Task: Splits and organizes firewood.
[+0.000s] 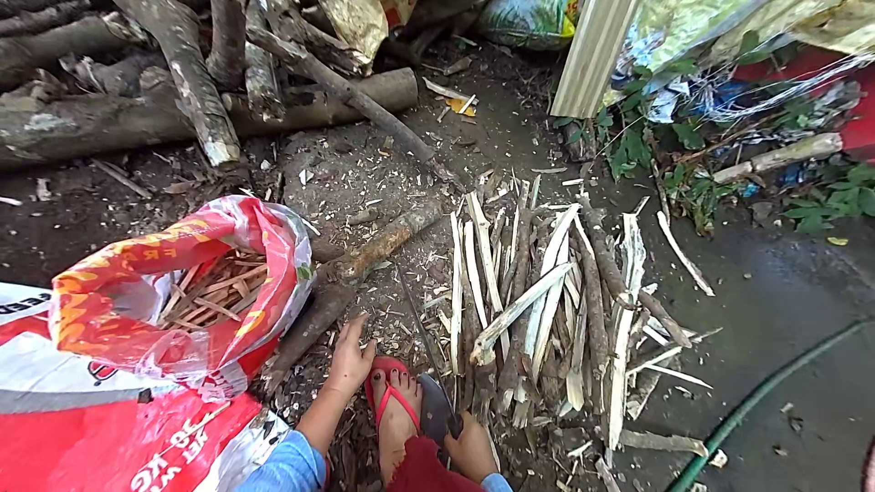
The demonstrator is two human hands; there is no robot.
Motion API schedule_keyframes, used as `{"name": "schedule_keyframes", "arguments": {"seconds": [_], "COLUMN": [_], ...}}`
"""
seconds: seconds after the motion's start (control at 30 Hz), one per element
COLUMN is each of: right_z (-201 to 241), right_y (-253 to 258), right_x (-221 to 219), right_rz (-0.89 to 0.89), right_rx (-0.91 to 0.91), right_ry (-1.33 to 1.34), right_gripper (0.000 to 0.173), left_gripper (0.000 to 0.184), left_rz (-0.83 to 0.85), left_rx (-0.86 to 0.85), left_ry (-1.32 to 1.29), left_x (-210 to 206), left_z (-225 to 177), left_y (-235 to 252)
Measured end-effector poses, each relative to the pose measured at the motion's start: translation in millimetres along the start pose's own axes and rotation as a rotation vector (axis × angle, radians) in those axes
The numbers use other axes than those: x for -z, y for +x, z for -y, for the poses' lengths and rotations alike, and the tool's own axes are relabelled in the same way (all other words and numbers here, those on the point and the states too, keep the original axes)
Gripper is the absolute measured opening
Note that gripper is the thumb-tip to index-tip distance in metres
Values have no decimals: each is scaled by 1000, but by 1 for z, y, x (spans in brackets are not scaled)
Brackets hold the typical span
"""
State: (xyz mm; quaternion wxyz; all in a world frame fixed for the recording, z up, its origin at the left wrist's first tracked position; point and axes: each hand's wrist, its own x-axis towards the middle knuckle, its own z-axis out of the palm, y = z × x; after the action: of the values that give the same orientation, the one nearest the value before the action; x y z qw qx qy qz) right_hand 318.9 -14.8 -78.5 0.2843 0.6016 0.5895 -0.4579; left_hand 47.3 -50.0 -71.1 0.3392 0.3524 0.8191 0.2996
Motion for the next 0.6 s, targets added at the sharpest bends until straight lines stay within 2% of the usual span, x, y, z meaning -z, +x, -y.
{"name": "schedule_keyframes", "arguments": {"seconds": [0.13, 0.3, 0.4, 0.5, 0.6], "right_z": [-5, -19, -18, -17, -15], "right_y": [-3, -18, -25, -27, -30], "right_x": [-2, -12, -10, -12, -13], "right_rz": [-31, -191, -246, -278, -290], "right_rx": [61, 162, 163, 137, 102], "right_ry": [64, 255, 330, 418, 503], "right_gripper": [44, 45, 46, 47, 49], "left_gripper": [43, 49, 52, 47, 47], "left_rz": [65, 86, 84, 71, 186], "left_rx": [61, 227, 265, 150, 77], "left_ry": [240, 449, 373, 197, 48], "left_x": [-3, -1, 3, -1, -20], "left_z": [-7, -10, -13, -34, -68], "left_y": [11, 29, 32, 37, 60]}}
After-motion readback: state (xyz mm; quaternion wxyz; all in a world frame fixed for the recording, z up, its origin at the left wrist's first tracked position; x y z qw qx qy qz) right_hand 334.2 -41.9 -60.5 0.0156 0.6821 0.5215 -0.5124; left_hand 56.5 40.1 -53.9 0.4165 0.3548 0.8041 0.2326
